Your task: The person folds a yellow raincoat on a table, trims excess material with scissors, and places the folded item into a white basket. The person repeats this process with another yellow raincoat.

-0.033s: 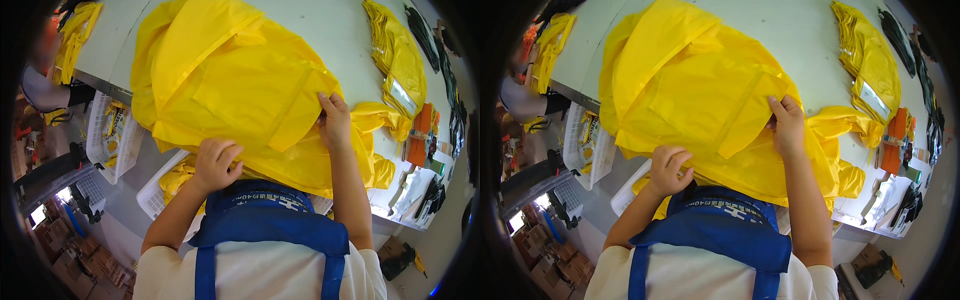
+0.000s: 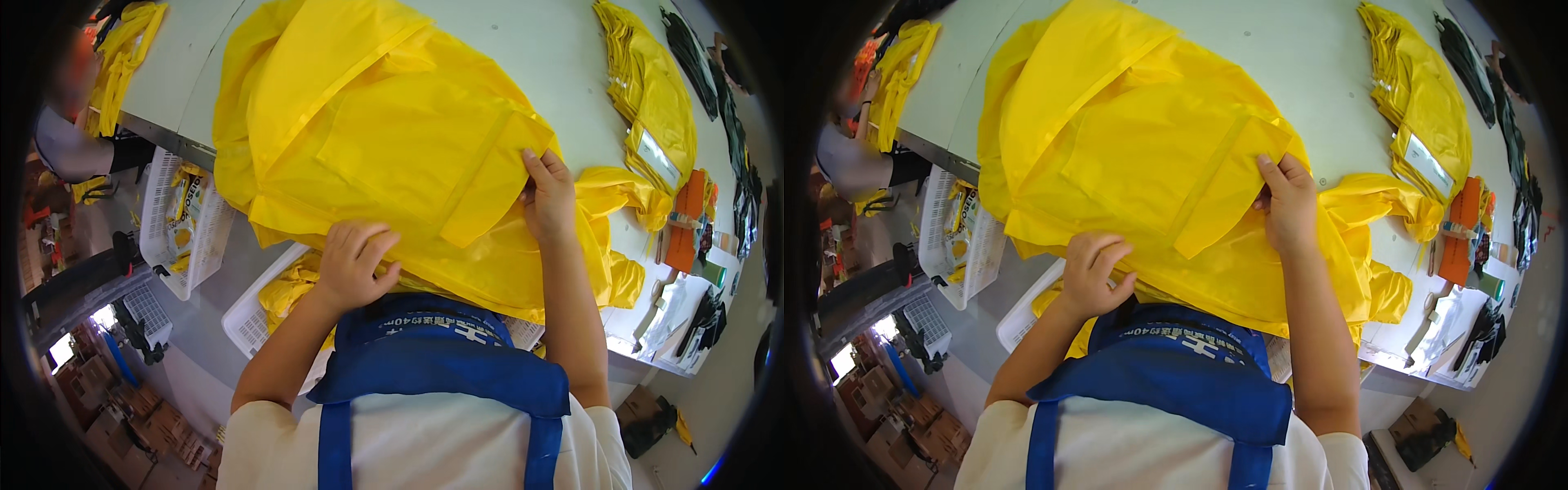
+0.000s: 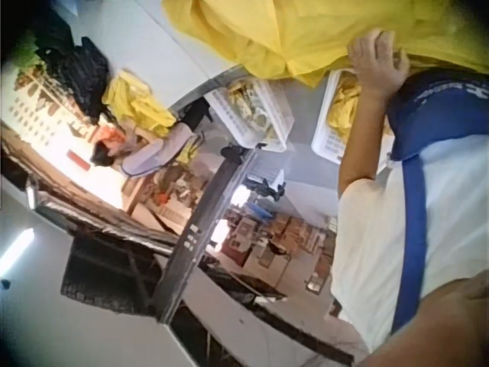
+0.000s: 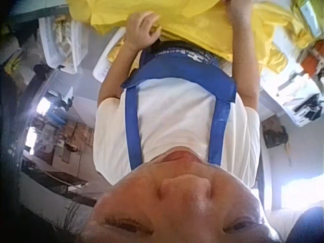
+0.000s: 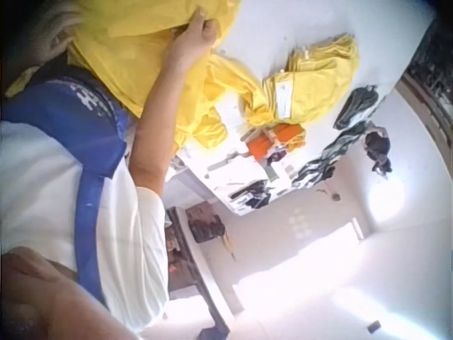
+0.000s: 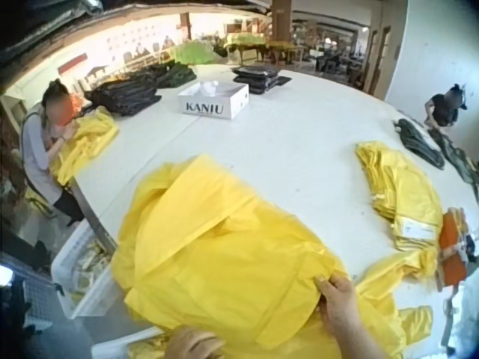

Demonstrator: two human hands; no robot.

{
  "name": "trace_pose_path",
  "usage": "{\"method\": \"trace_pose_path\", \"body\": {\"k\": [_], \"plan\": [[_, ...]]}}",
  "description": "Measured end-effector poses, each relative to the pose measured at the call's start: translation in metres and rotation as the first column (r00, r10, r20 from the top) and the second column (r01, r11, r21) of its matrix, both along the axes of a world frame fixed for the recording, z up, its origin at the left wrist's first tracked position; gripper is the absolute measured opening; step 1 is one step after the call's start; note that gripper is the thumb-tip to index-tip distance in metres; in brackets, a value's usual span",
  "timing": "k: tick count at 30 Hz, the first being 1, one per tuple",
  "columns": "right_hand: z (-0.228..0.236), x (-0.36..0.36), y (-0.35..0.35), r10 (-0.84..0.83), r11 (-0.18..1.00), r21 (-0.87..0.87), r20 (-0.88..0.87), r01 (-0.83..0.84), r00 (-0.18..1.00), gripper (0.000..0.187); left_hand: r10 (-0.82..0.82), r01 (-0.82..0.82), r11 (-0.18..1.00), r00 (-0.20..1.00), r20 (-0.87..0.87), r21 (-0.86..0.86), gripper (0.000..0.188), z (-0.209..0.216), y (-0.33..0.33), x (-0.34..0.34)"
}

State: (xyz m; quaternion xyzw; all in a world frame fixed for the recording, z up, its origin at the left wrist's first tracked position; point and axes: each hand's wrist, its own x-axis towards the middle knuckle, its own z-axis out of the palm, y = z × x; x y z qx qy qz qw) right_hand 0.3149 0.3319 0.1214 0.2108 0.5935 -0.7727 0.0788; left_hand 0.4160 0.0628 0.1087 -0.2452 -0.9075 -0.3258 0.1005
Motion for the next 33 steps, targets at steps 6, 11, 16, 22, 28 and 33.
{"method": "trace_pose_path", "body": {"k": [6,11,16,22,28,33], "plan": [[0.017,-0.042,0.014,-0.017,1.000,-0.021,-0.143,0.014,0.990,0.012,-0.253,0.244,0.959,0.966,-0.050,-0.142,0.024,-0.004,0.012,-0.064],[0.052,-0.070,0.005,-0.097,0.954,0.220,-0.424,0.206,0.900,0.021,-0.229,0.324,0.850,0.937,0.263,-0.415,0.007,0.006,0.044,-0.163],[0.061,0.049,-0.005,0.589,0.570,0.807,-0.271,-0.154,0.761,0.018,-0.215,0.285,0.853,0.955,0.202,-0.437,0.013,-0.013,0.081,-0.245],[-0.006,0.117,0.012,0.696,0.059,0.969,0.131,-0.239,0.706,0.044,0.006,-0.005,1.000,0.999,-0.045,0.027,0.013,-0.005,0.085,-0.195],[-0.023,0.120,0.056,0.639,0.245,0.931,0.055,-0.271,0.767,0.020,0.003,-0.476,0.794,0.624,0.781,0.377,0.017,-0.047,0.038,-0.022],[0.012,0.104,0.100,0.669,0.225,0.948,0.017,-0.224,0.743,0.014,-0.261,-0.878,-0.181,0.476,0.840,0.442,0.037,-0.067,0.000,-0.061]]}}
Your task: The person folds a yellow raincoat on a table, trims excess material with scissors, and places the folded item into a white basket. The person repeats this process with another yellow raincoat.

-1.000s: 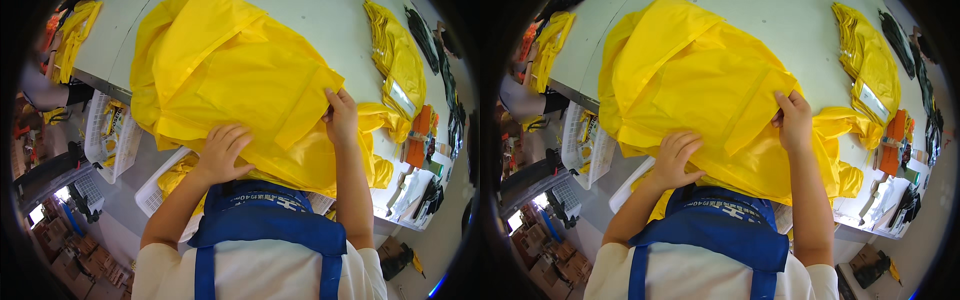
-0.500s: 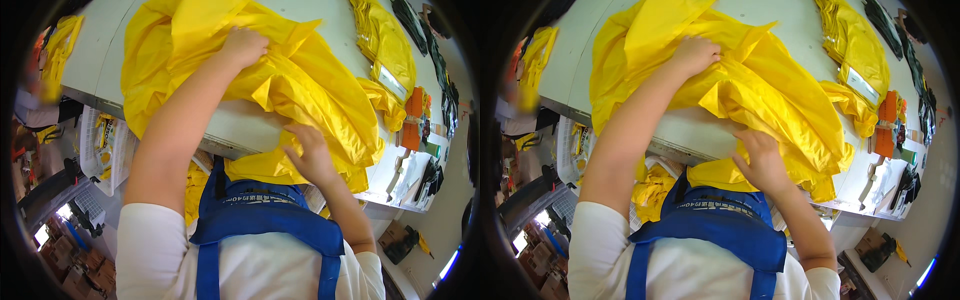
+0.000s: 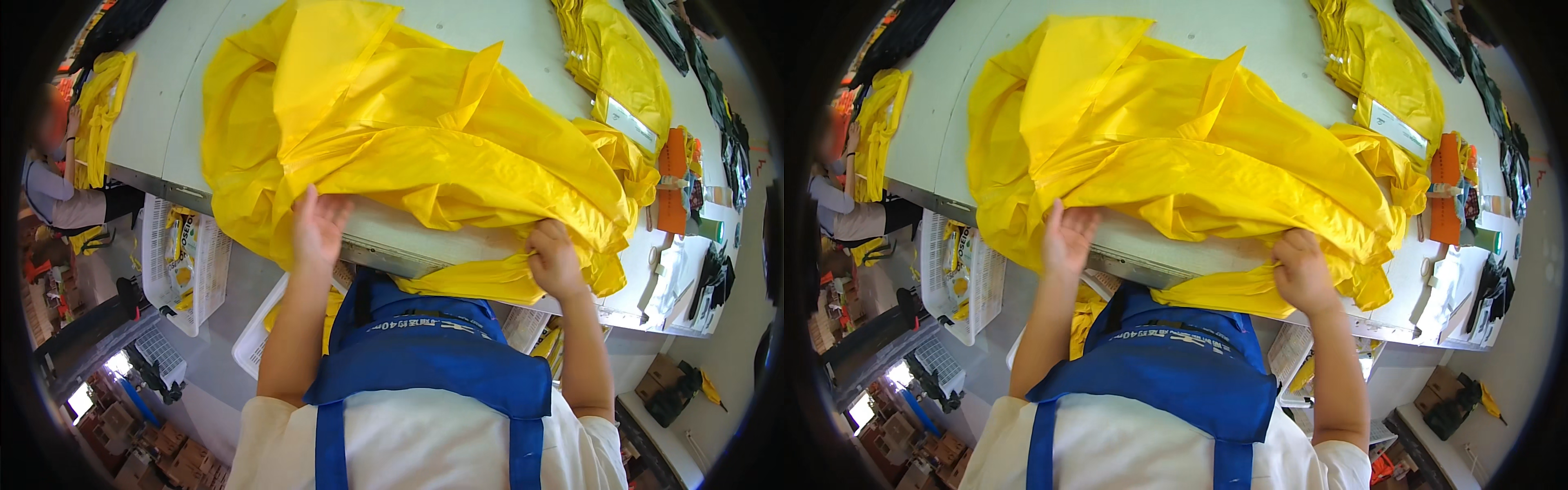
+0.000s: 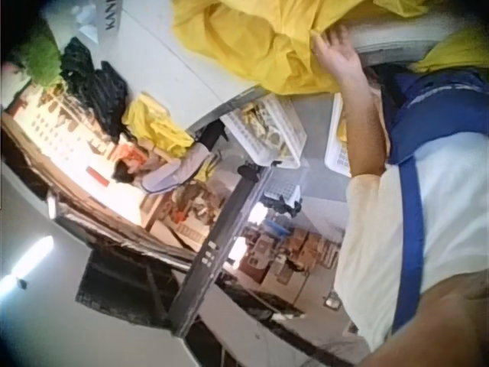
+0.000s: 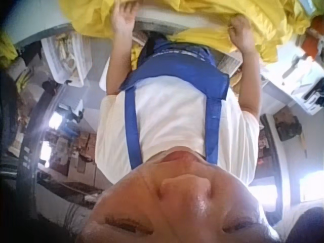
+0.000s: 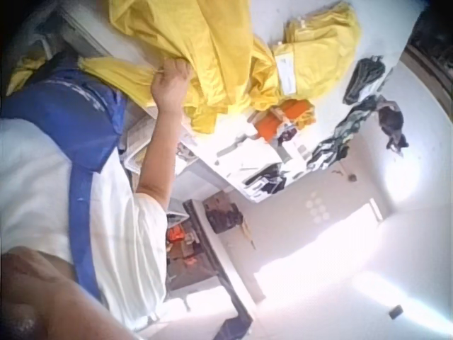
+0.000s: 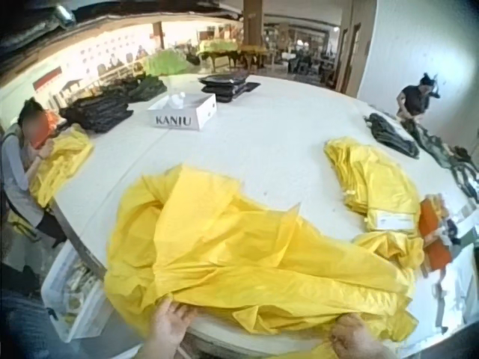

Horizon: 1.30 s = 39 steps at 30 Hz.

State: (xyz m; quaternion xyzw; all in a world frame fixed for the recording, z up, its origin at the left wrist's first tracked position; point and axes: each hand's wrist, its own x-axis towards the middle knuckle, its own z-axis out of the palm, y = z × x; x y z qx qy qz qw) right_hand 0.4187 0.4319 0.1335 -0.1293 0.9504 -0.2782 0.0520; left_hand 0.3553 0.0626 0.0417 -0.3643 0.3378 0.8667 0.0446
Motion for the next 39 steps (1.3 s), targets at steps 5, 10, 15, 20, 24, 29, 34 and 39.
{"method": "trace_pose_path", "body": {"k": [5,10,15,20,24,29,34,39], "plan": [[0.070,-0.004,0.042,0.116,0.984,0.121,0.138,-0.133,0.984,0.012,-0.106,-0.219,0.601,0.931,-0.349,-0.768,0.023,0.074,-0.043,-0.057],[0.117,-0.001,0.053,0.124,0.957,0.183,0.442,-0.225,0.888,0.015,-0.661,-0.440,-0.146,0.709,-0.244,-0.886,0.026,0.234,0.006,-0.125],[0.072,-0.034,0.003,-0.141,0.984,-0.052,0.339,0.168,0.930,0.039,-0.812,0.038,-0.444,0.405,0.420,-0.895,0.052,0.178,0.070,-0.252],[0.004,-0.073,-0.047,-0.417,0.757,-0.261,0.514,0.599,0.750,0.039,-0.909,-0.152,-0.295,0.349,0.228,-0.943,0.039,0.086,0.108,-0.176],[-0.021,-0.081,-0.047,-0.420,0.527,-0.469,0.581,0.708,0.697,0.032,-0.933,-0.054,0.038,0.356,-0.055,-0.998,0.044,0.067,0.109,-0.058],[0.002,-0.069,-0.054,-0.168,0.034,-0.631,0.761,0.775,0.627,0.024,-0.883,-0.067,0.190,0.424,-0.201,-0.979,0.067,0.043,0.130,-0.001],[0.013,-0.058,-0.053,-0.100,-0.105,-0.655,0.756,0.748,0.648,0.023,-0.513,0.553,0.830,0.808,-0.288,0.074,0.051,0.057,0.149,-0.012],[0.020,-0.050,-0.046,-0.030,-0.137,-0.639,0.766,0.757,0.642,0.027,-0.582,0.506,0.813,0.706,-0.403,-0.289,0.043,0.075,0.154,-0.011]]}}
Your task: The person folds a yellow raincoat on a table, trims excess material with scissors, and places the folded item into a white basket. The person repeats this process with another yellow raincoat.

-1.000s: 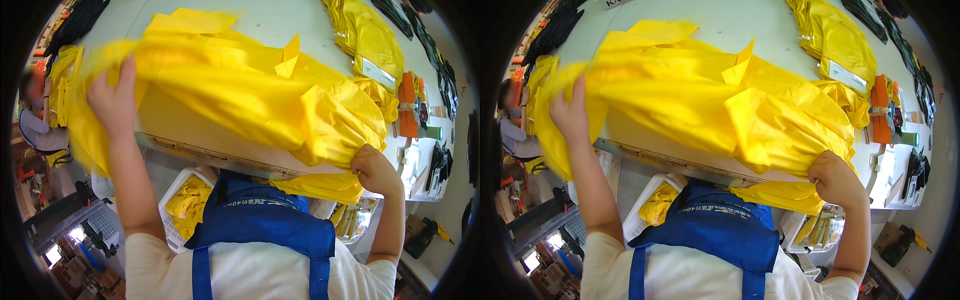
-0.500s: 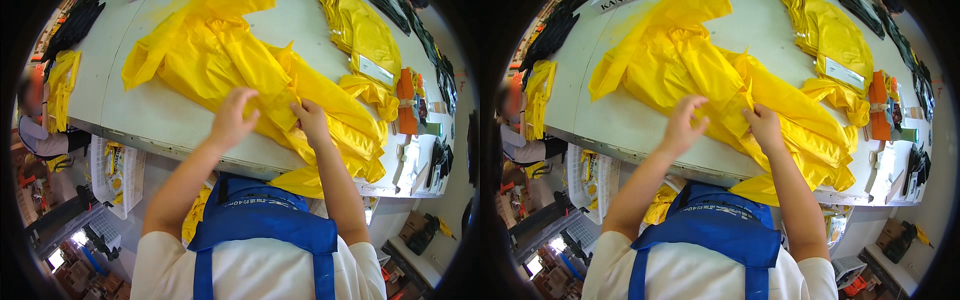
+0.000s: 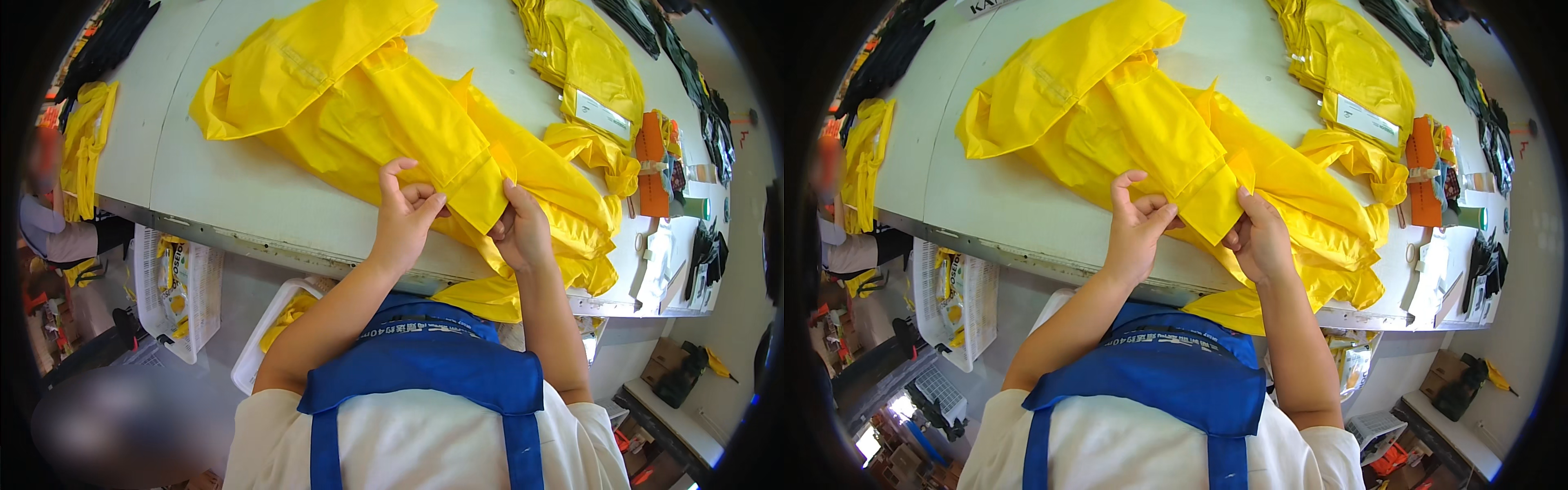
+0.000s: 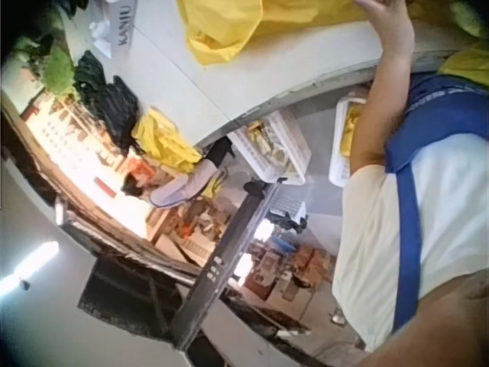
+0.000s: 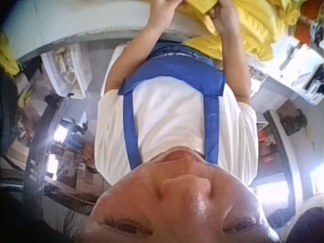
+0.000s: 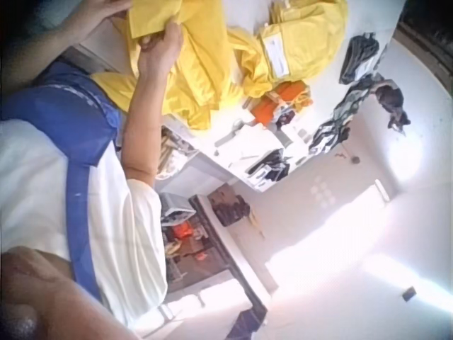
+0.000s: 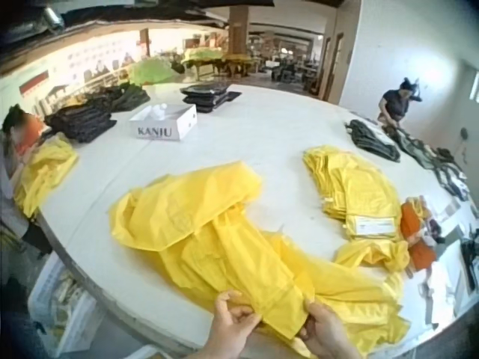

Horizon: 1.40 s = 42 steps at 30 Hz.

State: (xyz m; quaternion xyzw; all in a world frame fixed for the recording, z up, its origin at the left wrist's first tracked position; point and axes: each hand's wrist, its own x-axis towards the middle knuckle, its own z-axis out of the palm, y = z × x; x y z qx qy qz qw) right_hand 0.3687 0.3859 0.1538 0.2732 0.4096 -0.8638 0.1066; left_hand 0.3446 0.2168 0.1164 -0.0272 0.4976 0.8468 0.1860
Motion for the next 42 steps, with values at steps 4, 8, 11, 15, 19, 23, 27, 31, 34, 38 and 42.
{"method": "trace_pose_path", "body": {"k": [4,8,11,15,19,23,27,31,34,38,42], "plan": [[0.003,0.010,0.003,-0.029,1.000,-0.002,0.005,0.029,1.000,0.028,-0.074,0.052,0.990,0.983,-0.167,-0.131,0.029,0.014,-0.005,0.006],[0.006,0.015,0.000,-0.058,0.998,0.010,-0.018,0.058,0.998,0.028,-0.067,0.043,0.988,0.985,-0.161,-0.148,0.020,0.024,-0.005,0.011],[0.009,0.017,-0.002,-0.073,0.997,0.035,-0.020,0.074,0.997,0.027,-0.072,0.043,0.987,0.980,-0.185,-0.154,0.019,0.028,-0.004,0.014],[0.006,0.020,-0.001,-0.082,0.996,0.043,-0.027,0.083,0.996,0.024,-0.093,0.037,0.974,0.964,-0.248,-0.224,0.011,0.033,-0.002,0.018],[0.006,0.022,-0.001,-0.059,0.998,0.018,-0.049,0.060,0.997,0.023,-0.102,-0.008,0.943,0.944,-0.313,-0.333,0.007,0.027,-0.003,0.021],[0.009,0.024,-0.001,-0.020,0.999,0.047,-0.039,0.022,0.999,0.024,-0.119,-0.033,0.899,0.941,-0.316,-0.436,0.007,0.028,-0.010,0.025],[0.003,0.032,0.001,-0.038,0.997,0.073,0.007,0.038,0.999,0.025,-0.098,-0.005,0.926,0.963,-0.253,-0.379,0.009,0.022,-0.009,0.032],[-0.001,0.039,0.026,0.331,0.847,0.418,0.070,-0.329,0.941,0.026,0.016,-0.046,0.976,0.990,-0.141,-0.211,0.017,0.017,0.007,0.042],[0.000,0.031,0.108,0.026,0.809,0.580,-0.203,0.099,0.979,0.026,0.069,-0.105,0.949,0.989,-0.128,-0.297,0.022,0.011,0.007,0.040],[-0.090,0.038,0.333,-0.342,0.088,0.934,-0.298,0.346,0.891,0.028,0.071,-0.137,0.886,0.984,-0.162,-0.442,0.024,0.009,0.005,0.043],[-0.209,0.126,0.546,-0.023,-0.494,0.864,0.096,-0.095,0.995,0.055,0.081,-0.127,0.954,0.981,-0.173,-0.270,0.032,0.020,0.013,0.038]]}}
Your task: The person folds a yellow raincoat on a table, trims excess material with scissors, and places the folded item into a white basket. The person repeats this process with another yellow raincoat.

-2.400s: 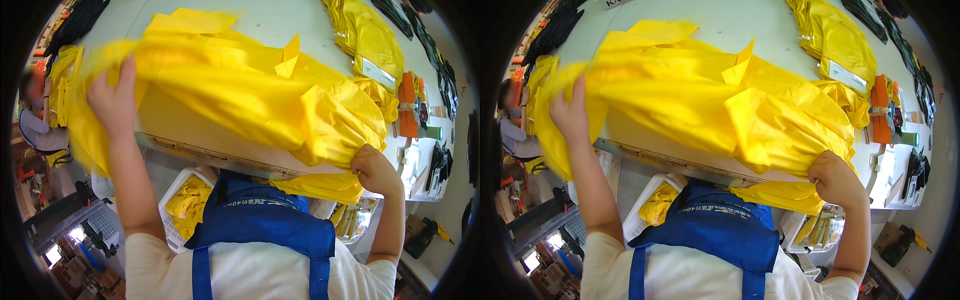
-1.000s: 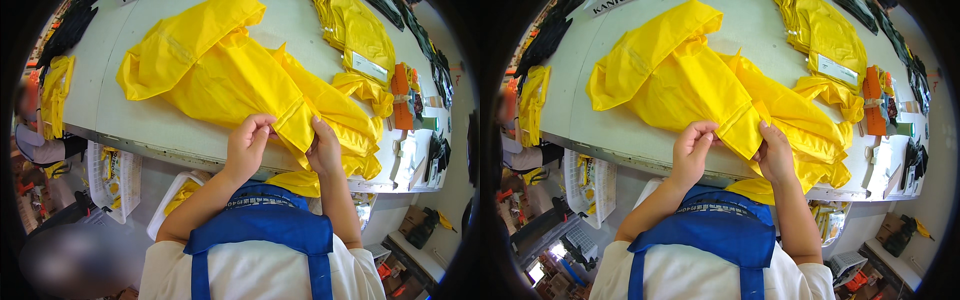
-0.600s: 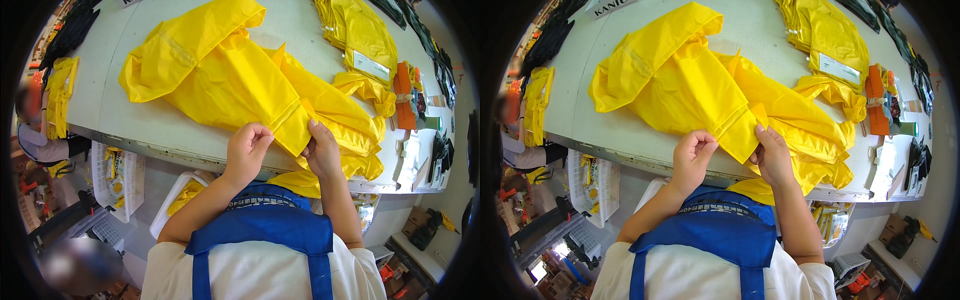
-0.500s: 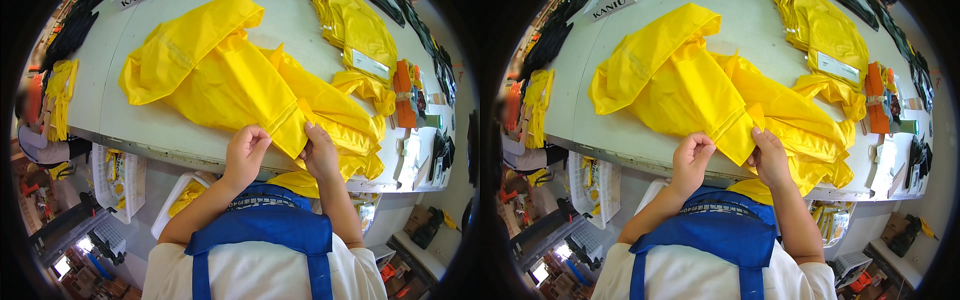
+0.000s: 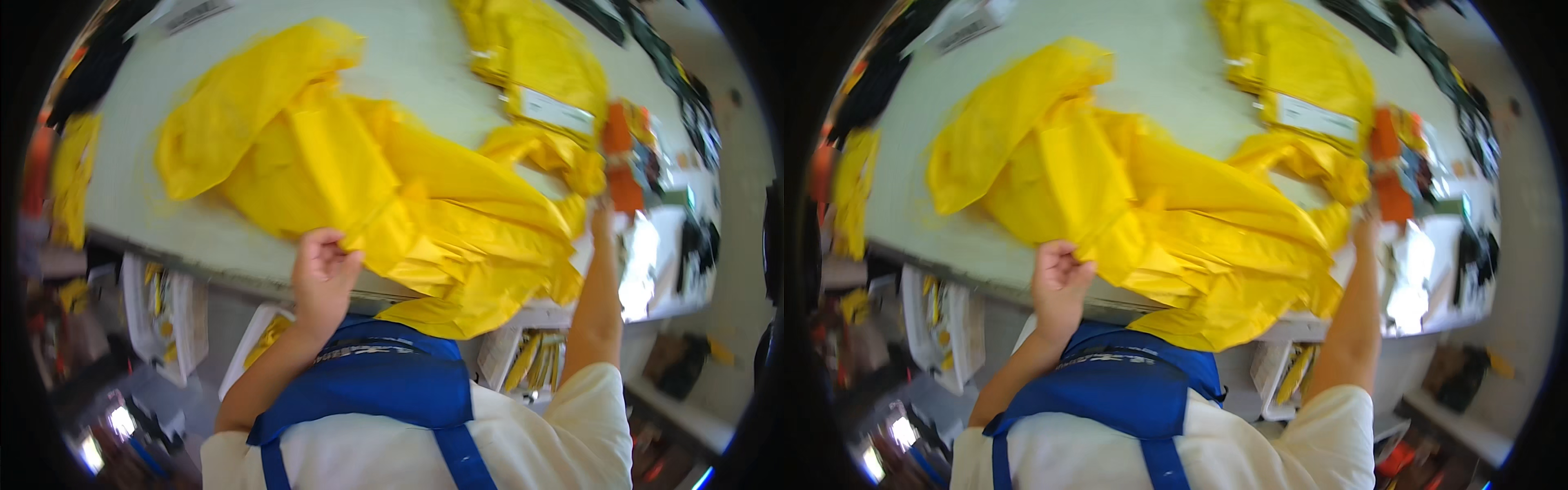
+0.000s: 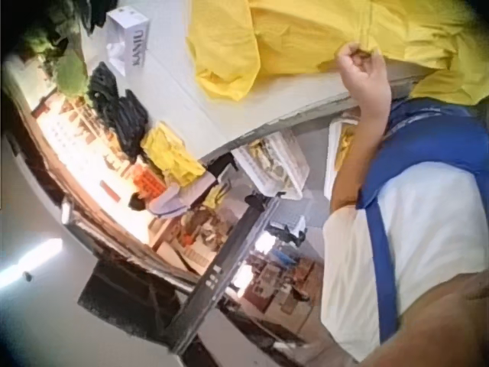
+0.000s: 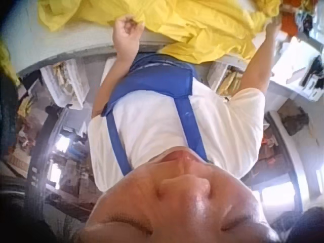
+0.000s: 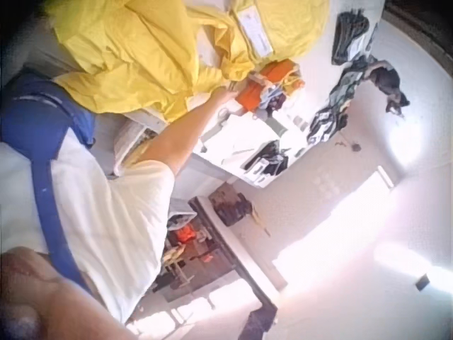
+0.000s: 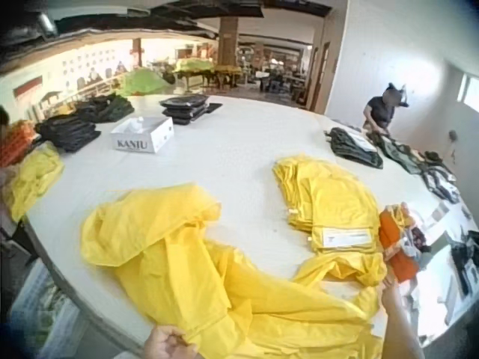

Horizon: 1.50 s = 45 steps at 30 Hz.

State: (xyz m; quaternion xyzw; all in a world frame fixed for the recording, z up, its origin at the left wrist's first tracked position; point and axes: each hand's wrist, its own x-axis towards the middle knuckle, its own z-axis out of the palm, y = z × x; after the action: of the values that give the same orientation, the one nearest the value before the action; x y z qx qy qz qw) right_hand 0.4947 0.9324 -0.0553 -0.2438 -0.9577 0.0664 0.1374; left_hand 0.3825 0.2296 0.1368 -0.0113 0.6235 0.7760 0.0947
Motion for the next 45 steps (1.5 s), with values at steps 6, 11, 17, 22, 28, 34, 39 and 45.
{"method": "trace_pose_path", "body": {"k": [6,11,17,22,28,34,39,45], "plan": [[0.042,-0.048,-0.091,-0.229,0.973,0.104,0.260,0.208,0.938,0.030,0.017,-0.029,0.987,0.997,-0.077,-0.160,0.040,0.015,0.000,0.007],[0.132,-0.071,-0.180,-0.464,0.824,-0.515,-0.377,0.235,0.802,0.022,0.053,-0.055,0.994,0.998,-0.027,-0.097,0.042,0.024,0.002,0.010],[0.246,-0.126,-0.431,0.555,0.499,-0.533,-0.409,-0.684,0.724,0.037,0.039,-0.039,0.999,0.999,-0.018,-0.009,0.044,0.028,0.007,0.004],[0.252,-0.143,-0.506,0.786,0.228,-0.664,-0.306,-0.712,0.537,0.028,0.039,-0.039,0.998,0.999,0.005,0.040,0.046,0.030,0.004,0.005],[0.242,-0.142,-0.514,0.791,0.214,-0.661,-0.314,-0.719,0.525,0.023,0.016,-0.016,1.000,1.000,-0.002,0.022,0.047,0.026,-0.002,0.008],[0.210,-0.136,-0.483,0.461,0.278,-0.671,-0.535,-0.688,0.708,0.018,-0.004,0.004,1.000,1.000,0.002,0.015,0.039,0.021,-0.006,0.008],[0.145,-0.123,-0.281,-0.139,0.904,-0.419,-0.470,-0.082,0.872,0.026,-0.082,0.030,0.906,0.991,-0.107,-0.422,0.031,0.011,-0.051,-0.016],[0.165,-0.101,-0.267,-0.397,0.679,-0.733,-0.325,0.037,0.858,0.032,0.362,-0.538,0.789,0.797,0.483,0.296,0.033,-0.022,-0.081,-0.120]]}}
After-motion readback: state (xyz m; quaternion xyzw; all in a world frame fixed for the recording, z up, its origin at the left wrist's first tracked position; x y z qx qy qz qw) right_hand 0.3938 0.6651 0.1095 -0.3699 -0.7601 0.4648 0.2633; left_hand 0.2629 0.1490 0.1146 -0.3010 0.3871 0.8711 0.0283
